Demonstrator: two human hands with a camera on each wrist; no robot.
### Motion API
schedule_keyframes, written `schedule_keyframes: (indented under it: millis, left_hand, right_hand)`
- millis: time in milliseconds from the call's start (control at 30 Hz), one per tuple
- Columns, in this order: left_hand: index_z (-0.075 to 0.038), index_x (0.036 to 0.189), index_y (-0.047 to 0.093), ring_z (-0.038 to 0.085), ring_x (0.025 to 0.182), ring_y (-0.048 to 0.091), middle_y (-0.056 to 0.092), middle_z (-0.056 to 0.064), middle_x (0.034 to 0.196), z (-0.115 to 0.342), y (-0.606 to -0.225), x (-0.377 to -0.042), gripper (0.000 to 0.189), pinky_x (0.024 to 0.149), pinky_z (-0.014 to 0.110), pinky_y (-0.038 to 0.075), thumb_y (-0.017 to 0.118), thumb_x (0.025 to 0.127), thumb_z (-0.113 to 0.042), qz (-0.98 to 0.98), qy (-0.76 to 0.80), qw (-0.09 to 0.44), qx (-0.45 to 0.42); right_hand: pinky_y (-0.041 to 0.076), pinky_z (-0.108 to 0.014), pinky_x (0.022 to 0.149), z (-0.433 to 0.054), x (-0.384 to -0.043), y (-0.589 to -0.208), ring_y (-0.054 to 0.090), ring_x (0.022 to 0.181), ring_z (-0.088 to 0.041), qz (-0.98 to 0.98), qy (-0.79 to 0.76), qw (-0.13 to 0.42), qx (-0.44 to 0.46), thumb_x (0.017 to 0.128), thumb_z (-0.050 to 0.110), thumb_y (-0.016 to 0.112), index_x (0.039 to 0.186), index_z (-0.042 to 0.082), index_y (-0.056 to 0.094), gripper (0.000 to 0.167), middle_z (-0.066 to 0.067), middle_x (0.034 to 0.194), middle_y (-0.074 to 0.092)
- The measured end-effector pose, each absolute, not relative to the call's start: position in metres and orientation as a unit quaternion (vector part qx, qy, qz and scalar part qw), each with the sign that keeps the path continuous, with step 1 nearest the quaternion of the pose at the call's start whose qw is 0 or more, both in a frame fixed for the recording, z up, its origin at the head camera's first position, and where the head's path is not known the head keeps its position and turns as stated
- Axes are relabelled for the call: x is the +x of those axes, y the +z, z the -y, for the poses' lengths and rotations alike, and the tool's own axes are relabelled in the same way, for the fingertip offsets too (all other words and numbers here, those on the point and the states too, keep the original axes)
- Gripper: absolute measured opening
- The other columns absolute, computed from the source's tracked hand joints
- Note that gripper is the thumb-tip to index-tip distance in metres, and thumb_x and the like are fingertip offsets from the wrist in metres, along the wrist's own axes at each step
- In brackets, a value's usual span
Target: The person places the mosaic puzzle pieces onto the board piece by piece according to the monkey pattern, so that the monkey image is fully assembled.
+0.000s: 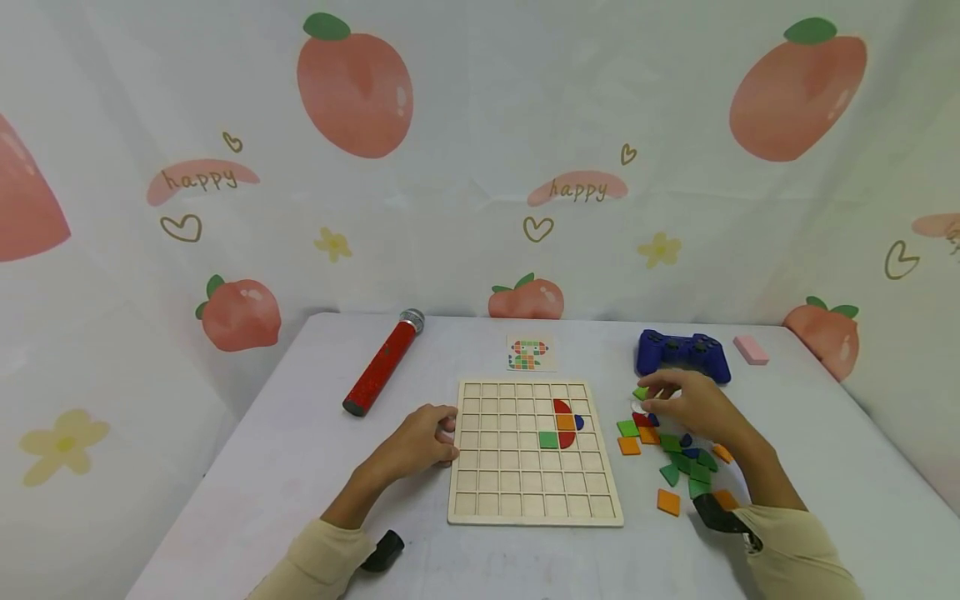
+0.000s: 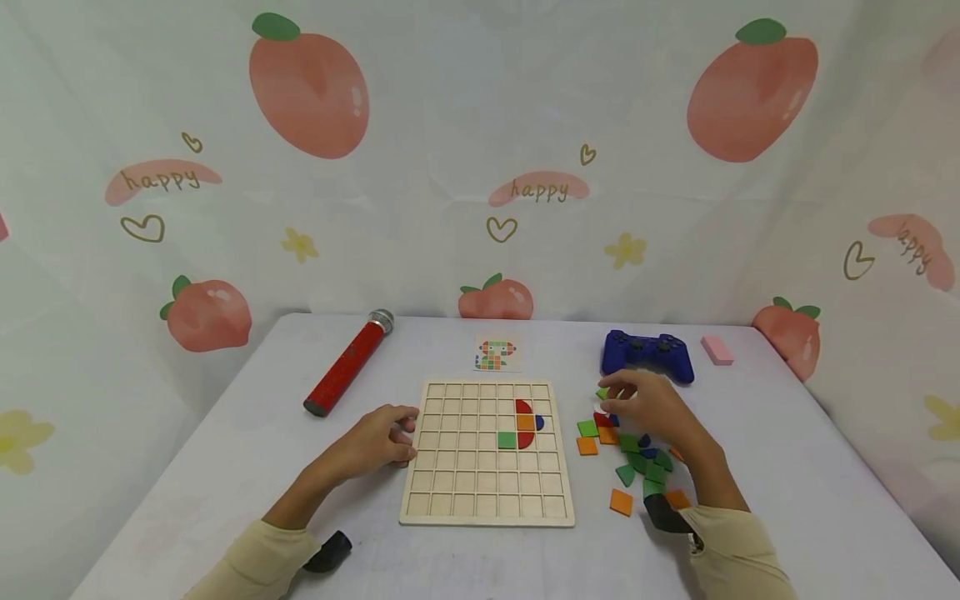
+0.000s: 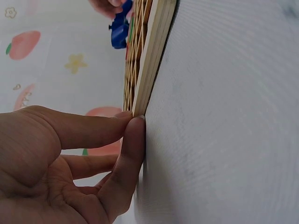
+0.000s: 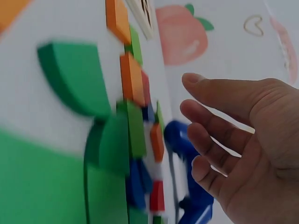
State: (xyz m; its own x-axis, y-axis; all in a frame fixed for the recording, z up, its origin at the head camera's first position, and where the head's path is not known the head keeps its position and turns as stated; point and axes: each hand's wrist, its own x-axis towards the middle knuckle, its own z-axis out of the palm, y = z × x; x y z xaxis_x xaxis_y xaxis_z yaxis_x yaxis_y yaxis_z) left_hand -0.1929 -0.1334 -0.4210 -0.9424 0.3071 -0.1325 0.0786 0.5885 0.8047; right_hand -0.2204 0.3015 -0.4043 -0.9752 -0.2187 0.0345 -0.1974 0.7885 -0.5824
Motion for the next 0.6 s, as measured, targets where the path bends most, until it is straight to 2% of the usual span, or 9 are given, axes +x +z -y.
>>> schedule_keyframes:
  millis: [200, 433, 600]
  left_hand:
    - [0.012, 0.141, 0.057, 0.018, 0.088, 0.064, 0.059, 0.011, 0.107, 0.133, -0.422, -0.193, 0.059, 0.071, 0.03, 0.063, 0.078, 0.087, 0.006, -0.883, 0.438, 0.127, 0.112]
    - [0.012, 0.142, 0.057, 0.017, 0.088, 0.064, 0.06, 0.011, 0.108, 0.133, -0.421, -0.193, 0.06, 0.072, 0.03, 0.063, 0.079, 0.087, 0.005, -0.885, 0.435, 0.127, 0.11]
    - [0.011, 0.141, 0.058, 0.017, 0.087, 0.064, 0.06, 0.011, 0.107, 0.133, -0.42, -0.192, 0.059, 0.072, 0.03, 0.063, 0.079, 0.087, 0.004, -0.886, 0.432, 0.127, 0.108]
  right_hand:
    - [0.054, -0.032, 0.075, -0.323, -0.221, -0.409, 0.065, 0.095, -0.025, -0.952, -0.293, 0.024, -0.088, 0.096, 0.03, 0.079, 0.128, 0.005, 0.073, 0.041, -0.008, 0.105, 0.073]
    - [0.062, -0.04, 0.078, -0.346, -0.22, -0.411, 0.066, 0.095, -0.027, -0.953, -0.296, 0.053, -0.043, 0.096, 0.025, 0.078, 0.132, 0.0, 0.069, 0.044, -0.017, 0.11, 0.072]
    - [0.058, -0.034, 0.075, -0.363, -0.219, -0.407, 0.066, 0.099, -0.032, -0.953, -0.295, 0.064, -0.029, 0.096, 0.023, 0.077, 0.135, -0.002, 0.066, 0.048, -0.022, 0.117, 0.071]
